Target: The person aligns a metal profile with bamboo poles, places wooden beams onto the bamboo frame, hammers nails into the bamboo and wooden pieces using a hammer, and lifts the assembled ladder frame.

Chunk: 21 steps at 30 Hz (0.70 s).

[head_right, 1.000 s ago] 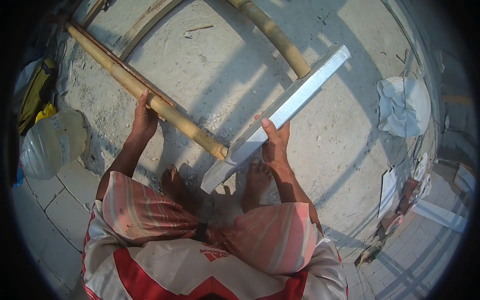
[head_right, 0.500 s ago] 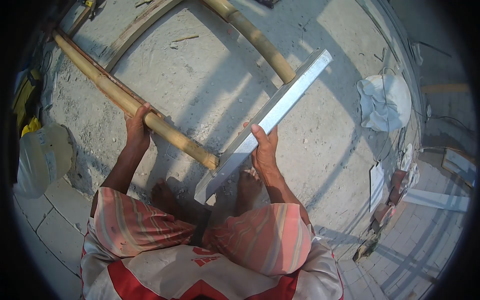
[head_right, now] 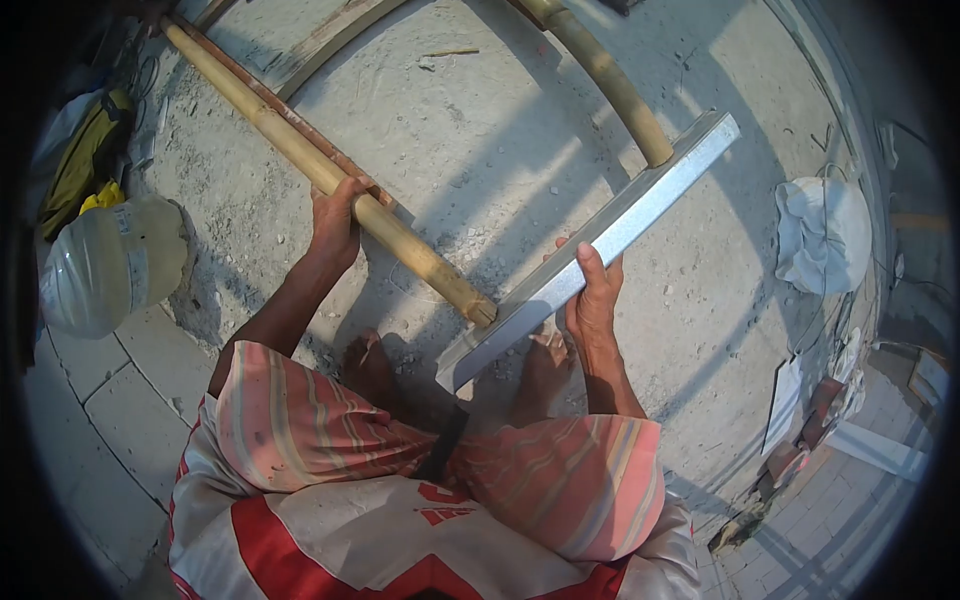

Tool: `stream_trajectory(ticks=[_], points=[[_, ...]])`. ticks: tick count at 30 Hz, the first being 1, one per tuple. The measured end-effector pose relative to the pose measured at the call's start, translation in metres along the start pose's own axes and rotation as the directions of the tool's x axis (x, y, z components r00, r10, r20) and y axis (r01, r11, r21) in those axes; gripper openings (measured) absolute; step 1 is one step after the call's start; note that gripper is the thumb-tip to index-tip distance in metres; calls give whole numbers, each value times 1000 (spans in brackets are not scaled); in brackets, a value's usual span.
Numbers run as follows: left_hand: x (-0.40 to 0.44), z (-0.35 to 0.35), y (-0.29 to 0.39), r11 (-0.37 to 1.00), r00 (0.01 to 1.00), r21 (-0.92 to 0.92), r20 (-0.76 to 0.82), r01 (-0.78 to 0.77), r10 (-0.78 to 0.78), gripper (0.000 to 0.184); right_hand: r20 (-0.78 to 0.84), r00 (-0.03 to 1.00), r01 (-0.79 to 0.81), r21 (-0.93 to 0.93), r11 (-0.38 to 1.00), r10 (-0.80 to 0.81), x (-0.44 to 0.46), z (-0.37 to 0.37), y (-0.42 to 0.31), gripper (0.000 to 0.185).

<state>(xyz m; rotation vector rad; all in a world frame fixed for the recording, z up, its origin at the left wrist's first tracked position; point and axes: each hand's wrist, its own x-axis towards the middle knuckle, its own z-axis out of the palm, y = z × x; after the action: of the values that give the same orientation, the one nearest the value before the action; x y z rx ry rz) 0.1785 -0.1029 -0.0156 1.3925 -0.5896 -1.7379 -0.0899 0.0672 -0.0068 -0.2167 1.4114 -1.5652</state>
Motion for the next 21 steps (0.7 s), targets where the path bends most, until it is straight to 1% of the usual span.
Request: stream_trajectory(ticks=[1,3,6,8,10,12,13,14,15,16,17,21], points=[[-1,2,1,1000,1000,4,-9,-12,12,39,-20,1000,2,3,1000,-2,0,1,1,51],[1,-2,2,999,999,18,-23,-35,36,40,-10,1000,6,6,1000,-6,0,-2,3,51],[13,-15,-11,998,998,15,3,-56,56,42,3,1000,12,22,1000,-12,2,-3,6,50],[16,-19,-15,998,998,23,26,-53,52,62,-15,1000,-19,36,999,19,2,-2,4,57],[20,-22,-16,999,999,4,26,-39,39,61,-15,1000,-20,42,999,21,2,-1,4,57],[19,-23,-17,1000,999,-18,33,-2,3,59,-10,998,-54,47,997,55,2,-5,3,57],[13,-19,-12,999,999,-35,31,38,-37,57,4,998,-56,52,997,56,3,-5,3,60],[11,-15,-10,996,997,-58,31,74,-72,54,-27,999,-28,39,999,29,2,-3,3,62],[10,-13,-12,995,998,-70,-23,64,-66,51,-39,999,0,20,1000,1,1,-2,4,54],[13,-16,-15,994,997,-75,-17,77,-79,51,-44,999,28,3,1000,-28,2,-2,5,48],[18,-19,-16,994,997,-77,-13,80,-81,50,-20,999,30,9,1000,-29,3,-3,5,49],[16,-20,-14,994,996,-58,-7,88,-89,49,-22,1000,22,-5,1000,-22,2,-1,3,51]])
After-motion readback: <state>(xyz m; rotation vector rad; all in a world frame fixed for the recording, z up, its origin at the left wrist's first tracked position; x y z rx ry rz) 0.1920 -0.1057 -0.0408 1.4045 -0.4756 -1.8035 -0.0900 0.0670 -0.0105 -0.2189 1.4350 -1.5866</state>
